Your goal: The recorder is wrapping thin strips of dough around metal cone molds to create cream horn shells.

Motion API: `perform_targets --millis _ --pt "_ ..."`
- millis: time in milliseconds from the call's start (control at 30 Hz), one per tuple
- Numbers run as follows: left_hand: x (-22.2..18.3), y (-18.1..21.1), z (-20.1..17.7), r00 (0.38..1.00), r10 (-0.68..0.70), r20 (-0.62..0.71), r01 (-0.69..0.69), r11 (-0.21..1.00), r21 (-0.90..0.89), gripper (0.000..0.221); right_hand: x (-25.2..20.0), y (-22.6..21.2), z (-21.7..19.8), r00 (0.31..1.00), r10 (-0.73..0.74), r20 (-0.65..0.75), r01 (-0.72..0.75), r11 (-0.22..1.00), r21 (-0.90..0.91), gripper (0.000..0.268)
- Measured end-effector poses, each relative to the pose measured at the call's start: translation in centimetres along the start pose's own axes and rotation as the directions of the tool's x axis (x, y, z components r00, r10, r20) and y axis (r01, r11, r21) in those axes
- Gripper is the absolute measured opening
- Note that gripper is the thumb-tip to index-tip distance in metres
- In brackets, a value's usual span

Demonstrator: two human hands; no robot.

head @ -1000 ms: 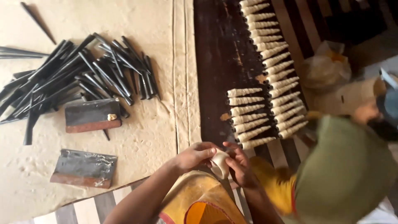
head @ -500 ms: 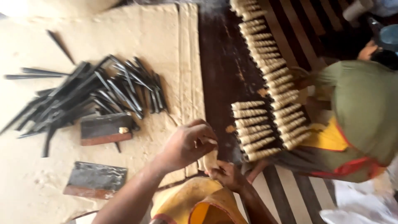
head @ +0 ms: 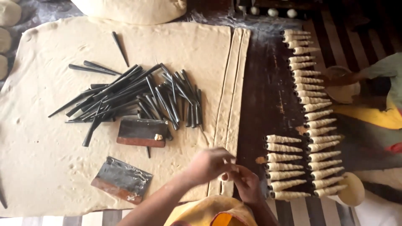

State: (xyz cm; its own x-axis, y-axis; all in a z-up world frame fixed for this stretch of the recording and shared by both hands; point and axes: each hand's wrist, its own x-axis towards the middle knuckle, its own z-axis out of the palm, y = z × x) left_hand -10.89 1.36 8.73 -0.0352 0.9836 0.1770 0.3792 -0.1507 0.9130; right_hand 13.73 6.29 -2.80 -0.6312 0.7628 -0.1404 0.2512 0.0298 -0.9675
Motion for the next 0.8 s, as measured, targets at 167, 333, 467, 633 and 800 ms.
perform_targets --millis 167,333,467,633,800 --pt "4.1 -13.6 -3.1 0.956 -0.197 -0.219 0.251 0.933 0.256 0.019 1.1 -1.4 0.9 0.989 0.141 -0.035 -0.113 0.899 0.424 0.025" --pt "8.2 -18.6 -7.6 0.975 0.02 -0.22 0.168 0.576 0.8 0.034 0.6 -1.2 0.7 0.944 0.326 -0.05 -0.251 0.809 0.532 0.031" --pt "10.0 -20.9 -9.1 0.996 -0.085 -0.019 0.062 0.537 0.841 0.026 0.4 -3.0 0.2 0.971 0.23 -0.073 -0.177 0.885 0.43 0.031" --pt "10.4 -16.7 -11.0 0.888 0.443 -0.119 -0.2 0.607 0.769 0.023 0.6 -5.4 0.2 0.972 0.158 -0.173 -0.083 0.923 0.375 0.028" --pt "4.5 -7.6 -7.7 0.885 0.176 -0.432 -0.038 0.95 0.31 0.02 0.8 -4.7 -0.6 0.919 0.281 -0.276 -0.151 0.898 0.412 0.031"
